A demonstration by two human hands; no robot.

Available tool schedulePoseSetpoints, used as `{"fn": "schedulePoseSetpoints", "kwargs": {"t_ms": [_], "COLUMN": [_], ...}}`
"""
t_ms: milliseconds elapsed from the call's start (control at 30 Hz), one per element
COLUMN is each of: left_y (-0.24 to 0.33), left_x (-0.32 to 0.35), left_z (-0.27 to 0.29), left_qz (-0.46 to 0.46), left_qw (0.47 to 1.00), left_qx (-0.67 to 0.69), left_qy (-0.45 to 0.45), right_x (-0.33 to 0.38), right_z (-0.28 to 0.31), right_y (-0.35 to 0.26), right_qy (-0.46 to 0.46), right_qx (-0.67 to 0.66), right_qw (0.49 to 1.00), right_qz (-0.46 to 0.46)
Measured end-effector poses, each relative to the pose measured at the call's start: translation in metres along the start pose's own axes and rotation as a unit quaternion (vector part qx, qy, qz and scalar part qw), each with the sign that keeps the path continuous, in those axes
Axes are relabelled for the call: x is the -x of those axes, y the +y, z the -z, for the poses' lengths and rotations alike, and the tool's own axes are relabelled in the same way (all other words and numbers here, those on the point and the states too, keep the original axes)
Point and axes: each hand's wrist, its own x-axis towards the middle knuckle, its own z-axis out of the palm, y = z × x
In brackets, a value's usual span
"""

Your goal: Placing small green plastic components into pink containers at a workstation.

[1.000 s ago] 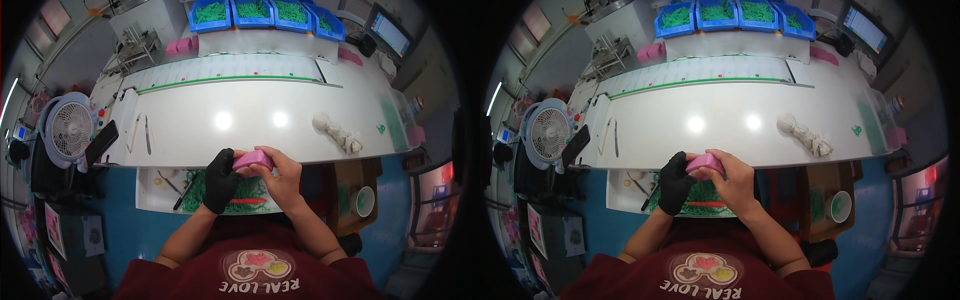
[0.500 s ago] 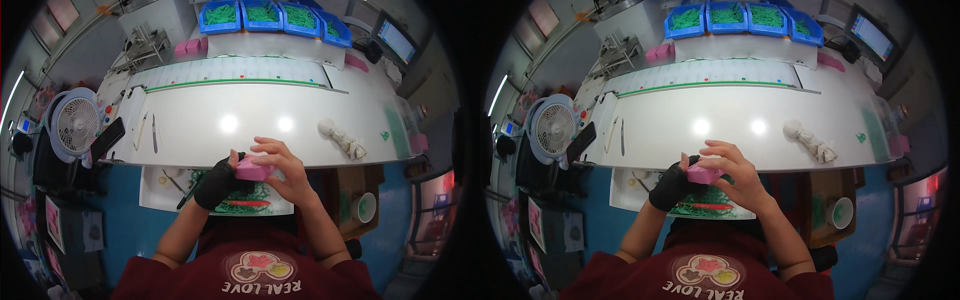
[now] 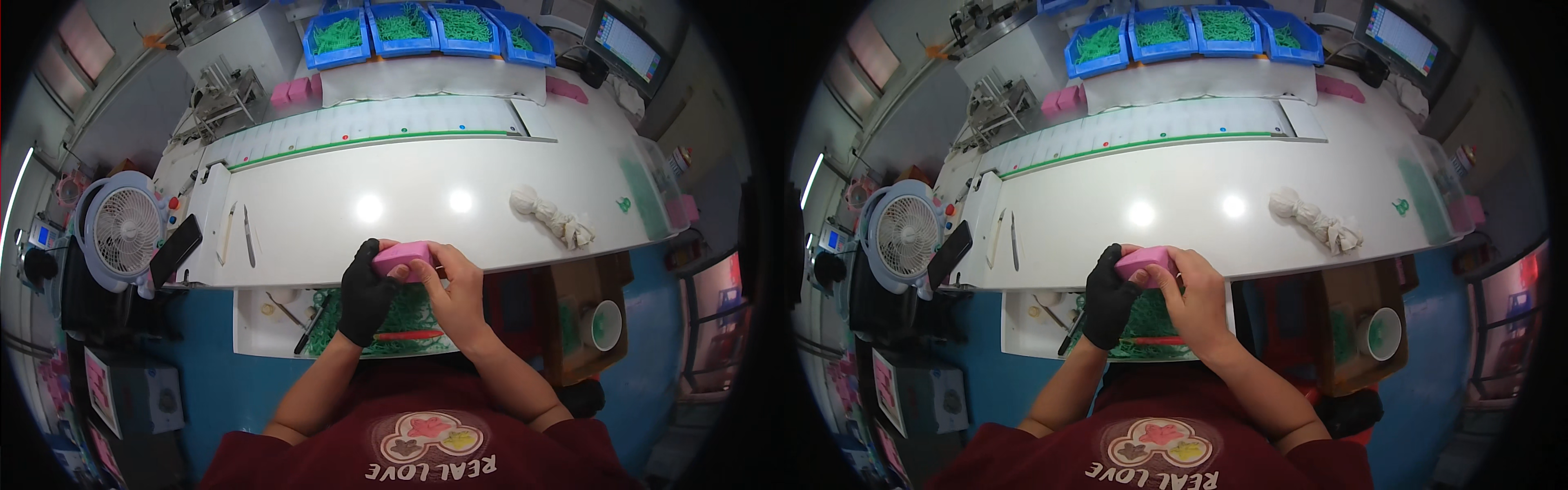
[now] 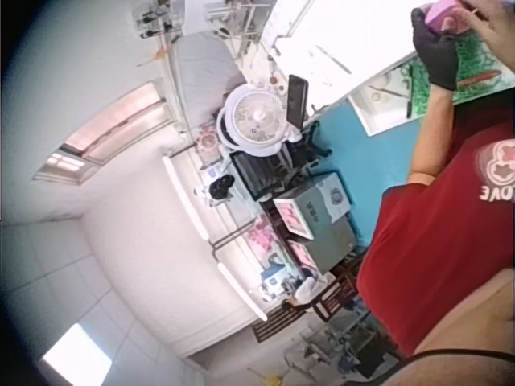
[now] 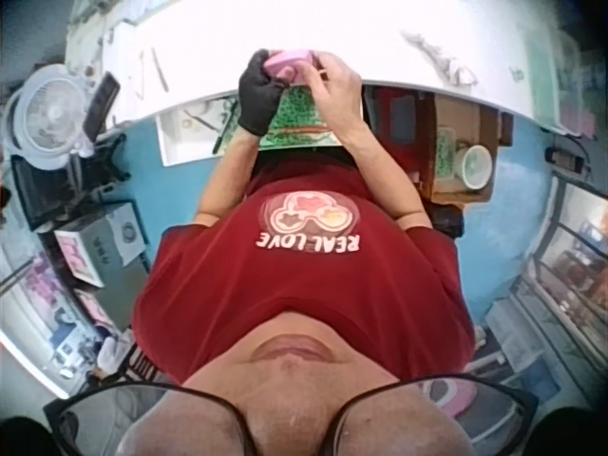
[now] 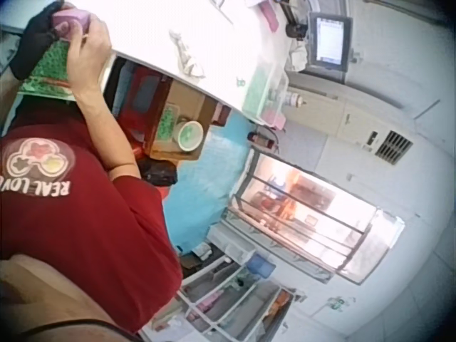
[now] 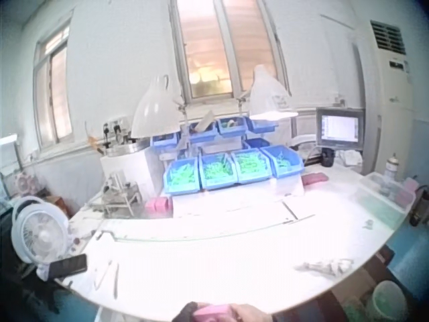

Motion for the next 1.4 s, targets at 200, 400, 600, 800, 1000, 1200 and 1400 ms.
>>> {"fn": "schedulePoseSetpoints", "kwargs": {"t_ms": [200, 400, 600, 800, 1000, 1200, 1400], "left_y": [-0.008, -0.006, 0.010, 0.024, 0.026, -0.024, -0.029], "left_x": [-0.003, -0.006, -0.001, -0.016, -0.084, -0.259, -0.318], "left_z": [-0.002, 0.004, 0.024, 0.029, 0.050, 0.205, 0.274], "left_qz": [-0.027, -0.012, -0.027, -0.070, -0.110, -0.068, -0.003], "left_qw": [0.996, 0.991, 0.979, 0.944, 0.972, 0.823, 0.811], "left_qx": [0.083, 0.129, 0.137, 0.150, 0.014, -0.527, -0.551], "left_qy": [-0.007, -0.032, -0.152, -0.286, -0.208, -0.199, -0.195], "right_x": [-0.001, -0.013, -0.027, -0.026, -0.035, -0.034, -0.030], "right_z": [0.000, 0.006, 0.027, 0.017, 0.038, 0.072, 0.074], "right_y": [-0.019, -0.016, 0.008, 0.023, 0.028, 0.048, 0.059], "right_qy": [0.020, 0.018, -0.178, -0.261, -0.129, -0.082, -0.043], "right_qx": [0.141, 0.168, -0.319, -0.519, -0.335, -0.249, -0.239], "right_qw": [0.983, 0.965, 0.919, 0.795, 0.914, 0.952, 0.954], "right_qz": [0.116, 0.201, -0.147, -0.177, -0.190, -0.161, -0.176]}}
